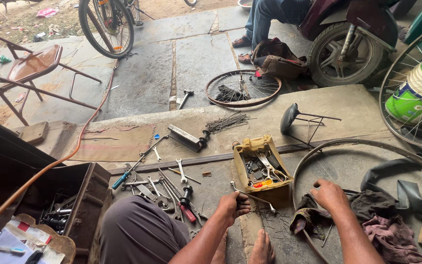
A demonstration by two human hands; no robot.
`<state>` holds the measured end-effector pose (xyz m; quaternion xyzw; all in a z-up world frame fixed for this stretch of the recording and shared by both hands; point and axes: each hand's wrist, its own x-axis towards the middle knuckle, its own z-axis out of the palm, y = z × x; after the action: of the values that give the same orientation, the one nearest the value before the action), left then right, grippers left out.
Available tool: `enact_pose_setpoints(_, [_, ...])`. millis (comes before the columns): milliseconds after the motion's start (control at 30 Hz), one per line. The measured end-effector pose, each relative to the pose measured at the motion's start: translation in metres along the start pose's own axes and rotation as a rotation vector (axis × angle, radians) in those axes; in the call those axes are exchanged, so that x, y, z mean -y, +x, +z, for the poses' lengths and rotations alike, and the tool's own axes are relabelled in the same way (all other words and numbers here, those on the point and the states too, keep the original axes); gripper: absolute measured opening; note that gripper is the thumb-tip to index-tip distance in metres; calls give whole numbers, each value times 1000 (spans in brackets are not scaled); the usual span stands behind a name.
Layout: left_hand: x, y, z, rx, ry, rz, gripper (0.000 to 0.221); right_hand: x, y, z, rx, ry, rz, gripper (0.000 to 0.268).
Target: The person cleans and reassembles a mechanical bicycle part, possibly a hub or bottom bracket, by wiping components with a cloth and reinserting internal bearings and axles by hand.
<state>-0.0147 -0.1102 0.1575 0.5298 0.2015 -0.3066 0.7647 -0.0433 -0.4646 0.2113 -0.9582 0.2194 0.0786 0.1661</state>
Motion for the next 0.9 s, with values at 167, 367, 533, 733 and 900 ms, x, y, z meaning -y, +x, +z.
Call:
enact_pose_setpoints(167, [9,11,-5,9,-8,0,42,-4,2,3,-1,3,-11,41])
enact_pose_setpoints(367, [6,12,-3,13,-14,-17,44,-8,8,6,17,-2,5,42])
enact_pose_setpoints(533, [5,1,1,-15,29,-13,41,-11,7,8,48,14,31,42])
enact_pose_setpoints(733, [5,-1,5,-4,43,-20,41,-14,3,7,30,-5,12,40])
enact_pose_setpoints(900, [8,2,5,7,40,-13,40,-19,5,10,25,-3,18,41])
